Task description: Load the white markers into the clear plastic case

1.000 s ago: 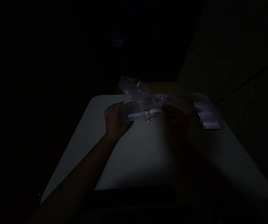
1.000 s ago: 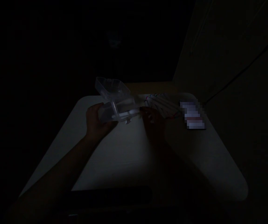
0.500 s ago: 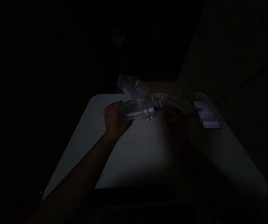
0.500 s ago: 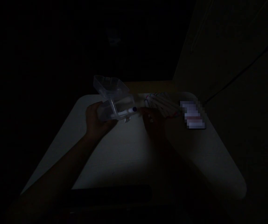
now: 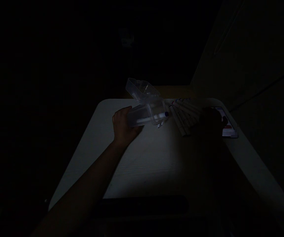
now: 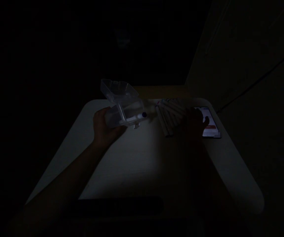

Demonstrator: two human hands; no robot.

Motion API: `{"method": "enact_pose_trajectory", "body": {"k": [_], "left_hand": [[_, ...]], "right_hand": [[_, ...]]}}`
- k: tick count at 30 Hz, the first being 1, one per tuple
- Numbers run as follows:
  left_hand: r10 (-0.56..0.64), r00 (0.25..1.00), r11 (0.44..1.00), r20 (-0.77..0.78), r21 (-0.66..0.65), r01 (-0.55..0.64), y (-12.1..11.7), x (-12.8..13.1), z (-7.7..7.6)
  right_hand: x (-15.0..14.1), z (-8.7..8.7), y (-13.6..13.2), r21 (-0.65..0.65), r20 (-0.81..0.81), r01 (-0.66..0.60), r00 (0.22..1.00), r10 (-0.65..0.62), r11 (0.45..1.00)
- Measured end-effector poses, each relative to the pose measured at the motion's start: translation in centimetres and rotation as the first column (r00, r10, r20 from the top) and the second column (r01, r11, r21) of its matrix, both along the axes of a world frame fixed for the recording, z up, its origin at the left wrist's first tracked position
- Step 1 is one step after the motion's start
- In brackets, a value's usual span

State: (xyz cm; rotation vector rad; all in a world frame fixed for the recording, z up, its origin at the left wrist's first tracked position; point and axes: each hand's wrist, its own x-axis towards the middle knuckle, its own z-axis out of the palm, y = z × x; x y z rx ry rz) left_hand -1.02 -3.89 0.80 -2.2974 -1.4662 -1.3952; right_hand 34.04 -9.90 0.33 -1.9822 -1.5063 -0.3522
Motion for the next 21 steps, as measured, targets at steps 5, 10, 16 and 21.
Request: {"method": "enact_pose_trajectory", "body": {"k": [5,10,16,21], "left_hand": [[0.003,1.0,1.0,0.005,-0.005,-0.003,-0.11,0.04,-0.07],[-0.015,1.0,1.0,0.012,0.0,0.015,-0.22,-0.04,0.2],[0.004,1.0,1.0,0.003,-0.017,-0.004,-0.11,-0.08,0.1],[-0.01,1.0,1.0,0.015,0.006,0.01,-0.06,-0.06,-0.12]], "right_hand": [[0.11,-0.63,0.55,-0.037,0.037,0.019,0.999,-0.018,0.999],[-0.13,-0.08,0.47,0.017,-0.036,-0.025,0.999,0.025,1.0],[-0.13,-0.12,0.38,0.067,-0.101,-0.017,0.995,0.024,0.998],[0.33,-0.8,0.7,0.067,-0.058,0.041,0.998,-0.037,0.997]]}}
